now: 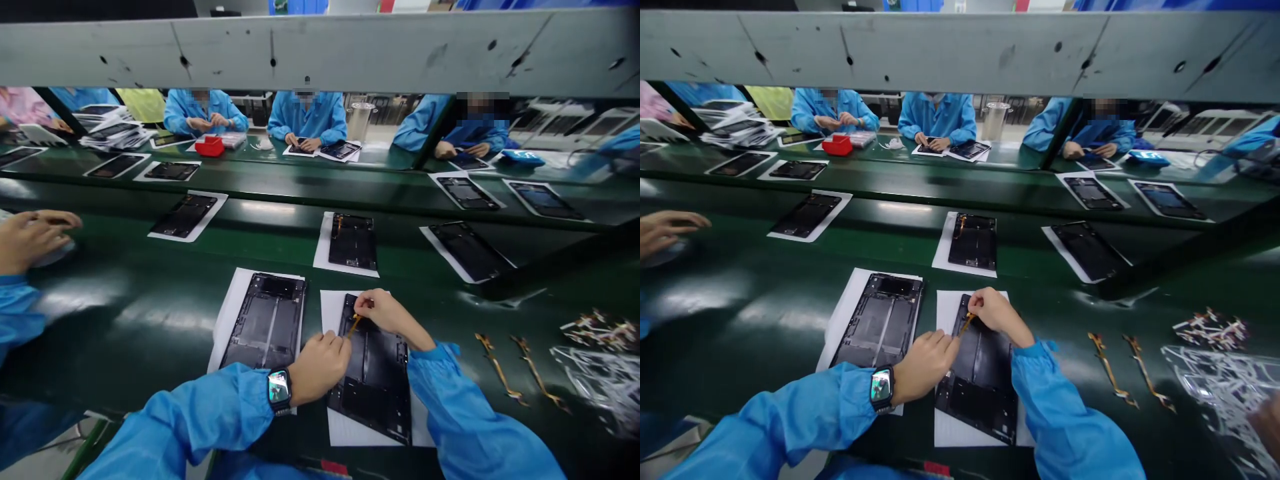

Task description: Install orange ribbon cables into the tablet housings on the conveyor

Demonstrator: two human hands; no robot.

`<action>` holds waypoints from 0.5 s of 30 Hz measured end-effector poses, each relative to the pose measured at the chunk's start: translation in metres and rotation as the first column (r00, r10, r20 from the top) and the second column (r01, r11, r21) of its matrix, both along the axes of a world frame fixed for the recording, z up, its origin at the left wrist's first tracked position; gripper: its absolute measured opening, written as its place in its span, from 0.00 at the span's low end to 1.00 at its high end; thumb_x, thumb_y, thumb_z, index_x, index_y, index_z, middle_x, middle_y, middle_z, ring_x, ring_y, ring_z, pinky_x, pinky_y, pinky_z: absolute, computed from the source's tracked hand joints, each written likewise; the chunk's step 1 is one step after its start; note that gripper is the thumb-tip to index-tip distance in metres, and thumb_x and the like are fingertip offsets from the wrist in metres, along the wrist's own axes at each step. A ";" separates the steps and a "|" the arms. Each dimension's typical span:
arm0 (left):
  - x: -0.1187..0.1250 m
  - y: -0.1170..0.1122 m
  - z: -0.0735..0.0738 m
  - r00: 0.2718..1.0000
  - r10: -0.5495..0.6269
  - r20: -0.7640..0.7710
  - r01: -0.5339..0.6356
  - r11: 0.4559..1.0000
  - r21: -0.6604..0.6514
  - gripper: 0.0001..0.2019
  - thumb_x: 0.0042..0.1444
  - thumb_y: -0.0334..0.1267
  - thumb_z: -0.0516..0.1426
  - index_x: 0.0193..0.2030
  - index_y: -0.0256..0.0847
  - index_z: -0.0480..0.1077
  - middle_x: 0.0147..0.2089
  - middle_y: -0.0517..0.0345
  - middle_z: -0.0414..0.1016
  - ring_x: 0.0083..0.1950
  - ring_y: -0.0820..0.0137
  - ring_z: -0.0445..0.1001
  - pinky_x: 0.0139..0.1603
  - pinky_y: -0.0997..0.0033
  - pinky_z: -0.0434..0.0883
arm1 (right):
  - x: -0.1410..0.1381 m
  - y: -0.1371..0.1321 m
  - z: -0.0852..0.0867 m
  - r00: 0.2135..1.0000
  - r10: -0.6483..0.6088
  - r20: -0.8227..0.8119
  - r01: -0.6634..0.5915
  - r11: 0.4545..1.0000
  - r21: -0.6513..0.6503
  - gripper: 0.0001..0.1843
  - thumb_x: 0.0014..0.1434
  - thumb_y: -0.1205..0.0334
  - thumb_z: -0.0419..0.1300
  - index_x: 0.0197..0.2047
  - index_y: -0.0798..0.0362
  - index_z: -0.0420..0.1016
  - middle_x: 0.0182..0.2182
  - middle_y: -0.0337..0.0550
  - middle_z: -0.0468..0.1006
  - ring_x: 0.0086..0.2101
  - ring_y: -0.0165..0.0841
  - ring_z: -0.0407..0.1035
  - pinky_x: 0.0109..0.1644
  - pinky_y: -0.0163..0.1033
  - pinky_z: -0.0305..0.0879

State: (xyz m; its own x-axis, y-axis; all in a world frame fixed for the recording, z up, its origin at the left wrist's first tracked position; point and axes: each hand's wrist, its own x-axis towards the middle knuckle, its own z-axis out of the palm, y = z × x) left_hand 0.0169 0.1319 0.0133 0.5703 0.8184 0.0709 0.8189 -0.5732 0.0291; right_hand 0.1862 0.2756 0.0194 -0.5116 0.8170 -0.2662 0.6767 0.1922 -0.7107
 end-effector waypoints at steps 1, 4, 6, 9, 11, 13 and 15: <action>0.001 0.003 -0.001 1.000 0.001 -0.010 -0.001 1.000 -0.003 0.07 0.62 0.25 0.48 0.45 0.32 0.64 0.38 0.48 0.71 0.39 0.59 0.71 0.35 0.62 0.70 | -0.003 0.003 -0.003 1.000 -0.008 0.014 0.008 1.000 0.005 0.05 0.48 0.66 0.58 0.25 0.54 0.76 0.20 0.38 0.73 0.23 0.30 0.63 0.27 0.34 0.55; 0.004 0.011 -0.003 1.000 -0.006 -0.017 0.006 1.000 -0.001 0.06 0.62 0.24 0.48 0.42 0.33 0.64 0.38 0.49 0.70 0.39 0.60 0.71 0.34 0.62 0.70 | -0.011 0.013 -0.005 0.999 -0.026 0.039 0.025 0.999 0.021 0.04 0.47 0.66 0.59 0.24 0.54 0.76 0.19 0.38 0.72 0.23 0.29 0.62 0.26 0.34 0.53; 0.003 0.015 -0.005 1.000 -0.016 0.005 0.016 1.000 0.000 0.07 0.63 0.24 0.48 0.42 0.33 0.64 0.38 0.49 0.71 0.38 0.61 0.71 0.34 0.62 0.71 | -0.011 0.017 -0.001 0.999 -0.026 0.036 0.025 0.999 0.022 0.05 0.48 0.65 0.60 0.24 0.55 0.76 0.19 0.38 0.72 0.23 0.29 0.62 0.27 0.34 0.54; -0.004 0.014 -0.002 0.988 -0.061 0.144 0.061 0.998 0.004 0.08 0.66 0.28 0.47 0.46 0.33 0.65 0.38 0.51 0.72 0.38 0.63 0.72 0.36 0.63 0.71 | 0.003 0.015 0.020 1.000 -0.009 0.007 0.009 1.000 0.017 0.09 0.52 0.60 0.59 0.28 0.56 0.77 0.23 0.40 0.74 0.26 0.30 0.63 0.30 0.35 0.57; -0.013 0.016 0.007 0.944 -0.092 0.318 0.097 0.995 0.002 0.10 0.69 0.35 0.48 0.49 0.34 0.65 0.41 0.51 0.73 0.42 0.65 0.73 0.41 0.64 0.72 | 0.021 0.007 0.045 1.000 -0.003 -0.014 0.003 1.000 0.029 0.11 0.56 0.56 0.59 0.32 0.55 0.77 0.26 0.40 0.76 0.27 0.31 0.63 0.32 0.35 0.58; -0.021 0.026 0.021 0.879 -0.074 0.471 0.094 0.995 -0.019 0.12 0.69 0.40 0.48 0.52 0.35 0.66 0.45 0.51 0.73 0.47 0.65 0.72 0.49 0.64 0.71 | 0.045 -0.007 0.077 0.999 -0.022 -0.037 0.024 0.998 0.066 0.14 0.59 0.52 0.57 0.34 0.54 0.76 0.27 0.41 0.75 0.28 0.31 0.63 0.32 0.36 0.59; -0.021 0.049 0.033 0.861 -0.026 0.508 0.064 0.996 -0.058 0.12 0.70 0.40 0.48 0.51 0.37 0.67 0.47 0.51 0.73 0.50 0.65 0.70 0.53 0.63 0.69 | 0.070 -0.025 0.109 0.993 -0.102 -0.056 0.107 0.990 0.090 0.16 0.60 0.48 0.58 0.37 0.53 0.76 0.30 0.42 0.77 0.30 0.32 0.65 0.33 0.36 0.60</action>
